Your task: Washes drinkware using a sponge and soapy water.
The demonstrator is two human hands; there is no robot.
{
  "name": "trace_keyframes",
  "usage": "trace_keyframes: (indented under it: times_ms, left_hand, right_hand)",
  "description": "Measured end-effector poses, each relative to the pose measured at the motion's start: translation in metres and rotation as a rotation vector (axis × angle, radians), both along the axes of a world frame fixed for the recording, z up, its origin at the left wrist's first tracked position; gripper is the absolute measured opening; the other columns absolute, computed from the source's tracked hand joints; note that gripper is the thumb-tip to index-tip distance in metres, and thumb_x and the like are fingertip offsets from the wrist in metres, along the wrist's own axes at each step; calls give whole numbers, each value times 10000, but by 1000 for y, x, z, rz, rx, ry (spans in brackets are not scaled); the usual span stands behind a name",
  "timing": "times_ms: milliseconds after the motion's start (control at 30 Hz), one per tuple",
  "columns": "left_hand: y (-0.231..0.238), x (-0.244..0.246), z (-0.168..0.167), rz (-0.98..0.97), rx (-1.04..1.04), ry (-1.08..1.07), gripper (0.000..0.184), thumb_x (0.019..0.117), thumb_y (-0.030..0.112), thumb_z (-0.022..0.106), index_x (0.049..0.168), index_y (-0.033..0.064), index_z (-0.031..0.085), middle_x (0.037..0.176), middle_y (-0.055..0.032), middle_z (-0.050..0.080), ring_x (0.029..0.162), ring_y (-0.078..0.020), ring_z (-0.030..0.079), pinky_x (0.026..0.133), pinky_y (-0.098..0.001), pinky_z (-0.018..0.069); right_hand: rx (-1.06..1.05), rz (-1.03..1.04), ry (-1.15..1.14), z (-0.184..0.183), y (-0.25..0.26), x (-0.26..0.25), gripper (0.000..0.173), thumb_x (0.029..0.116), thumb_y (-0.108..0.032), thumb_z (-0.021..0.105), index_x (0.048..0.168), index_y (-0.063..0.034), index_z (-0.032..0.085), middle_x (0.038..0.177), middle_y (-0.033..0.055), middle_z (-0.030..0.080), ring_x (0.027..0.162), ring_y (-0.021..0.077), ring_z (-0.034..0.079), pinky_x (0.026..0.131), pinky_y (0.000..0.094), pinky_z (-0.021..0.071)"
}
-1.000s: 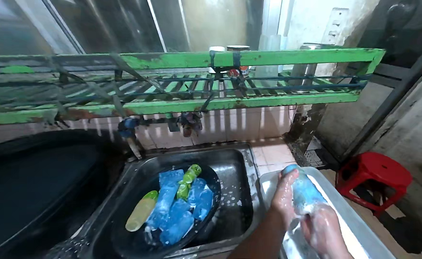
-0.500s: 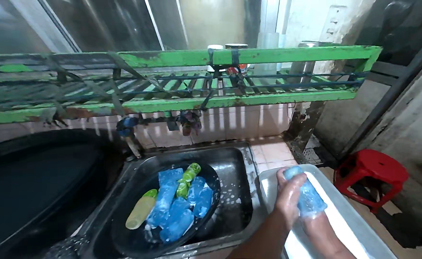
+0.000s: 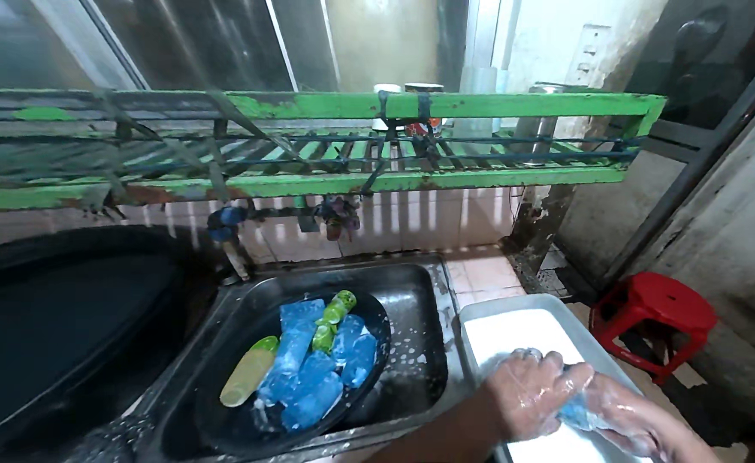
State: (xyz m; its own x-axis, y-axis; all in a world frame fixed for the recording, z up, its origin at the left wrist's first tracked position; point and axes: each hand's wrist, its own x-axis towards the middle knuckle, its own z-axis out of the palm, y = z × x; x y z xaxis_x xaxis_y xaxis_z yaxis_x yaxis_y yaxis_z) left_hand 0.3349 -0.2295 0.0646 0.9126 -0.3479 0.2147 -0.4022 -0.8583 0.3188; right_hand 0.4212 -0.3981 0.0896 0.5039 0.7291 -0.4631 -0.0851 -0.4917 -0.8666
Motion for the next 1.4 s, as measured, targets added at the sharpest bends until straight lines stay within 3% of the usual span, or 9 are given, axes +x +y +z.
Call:
trace_keyframes:
  times_ms: [367, 500, 600, 700, 767, 933, 1100, 1233, 1400]
  left_hand:
    - [-6, 9, 23, 314, -135, 355, 989, 851, 266, 775, 1648, 174, 196, 1442, -223, 523, 1234, -399, 587, 993, -554, 505]
    - [-18, 12, 27, 402, -1148, 649, 983, 826, 79, 809, 1610, 78, 215, 1408, -236, 548, 1170, -311, 637, 978, -455, 542]
    - [-22, 6, 15, 365, -1620, 810, 836, 939, 153, 694, 1597, 149, 177, 1278, -202, 597, 1036, -274, 666, 870, -449, 573]
    - [-25, 11, 16, 429, -1125, 599, 1062, 844, 123, 779, 1635, 84, 71, 1522, -235, 444, 1308, -281, 561, 1066, -428, 499]
    - [-27, 14, 12, 478, -858, 451, 1187, 742, 211, 869, 1639, 79, 103, 1557, -269, 376, 1381, -343, 489, 1112, -457, 462]
    - [-9, 7, 8, 511, -1088, 548, 910, 801, 166, 843, 1560, 118, 343, 1448, -251, 512, 1230, -329, 608, 1013, -484, 525]
    - [10, 19, 5, 575, -734, 464, 595, 901, 332, 759, 1343, -20, 574, 1523, -208, 451, 1423, -288, 433, 1170, -410, 376]
    - [-2, 17, 26, 359, -169, 577, 439, 1057, 398, 515, 1291, 54, 657, 1395, -147, 612, 1362, -311, 519, 1146, -532, 373]
    - [-16, 10, 18, 271, -32, 888, 450, 1044, 311, 541, 1370, 4, 585, 1363, -245, 606, 1286, -416, 570, 1044, -635, 439]
  right_hand:
    - [-126, -125, -498, 33, 1, -12, 594, 996, -309, 636, 1520, -77, 480, 1401, 208, 596, 1229, 316, 620, 1042, 518, 492]
    - [330, -606, -593, -19, 21, -3, 323, 971, -221, 594, 1136, 36, 698, 1060, 124, 725, 963, 166, 693, 887, 381, 573]
    - [248, -627, -559, -5, 23, 5, 283, 998, -191, 602, 1144, 36, 686, 1054, 117, 713, 965, 153, 680, 889, 352, 563]
    - [-146, -323, -785, 19, 37, -3, 313, 1031, -213, 578, 1234, -11, 704, 1208, 216, 707, 1172, 346, 666, 1052, 558, 485]
    - [-49, -433, -584, 15, 44, -3, 267, 1014, -136, 591, 1224, -7, 696, 1172, 169, 713, 1110, 256, 674, 1003, 454, 517]
    - [258, -835, -336, -29, 13, 17, 321, 1059, -134, 491, 1324, 23, 581, 1141, 162, 668, 949, 186, 662, 824, 383, 563]
    - [-273, -42, -819, -68, -18, 11, 428, 1068, -330, 490, 1345, -55, 667, 1514, 252, 491, 1422, 494, 409, 1156, 671, 319]
    - [-646, 185, -705, -79, -5, 6, 413, 1003, -270, 596, 1405, -180, 630, 1640, 127, 358, 1517, 435, 272, 1146, 645, 363]
    - [-59, -344, -431, -89, -15, 26, 793, 801, 72, 671, 1542, -25, 408, 1535, 274, 425, 1418, 388, 433, 1155, 525, 390]
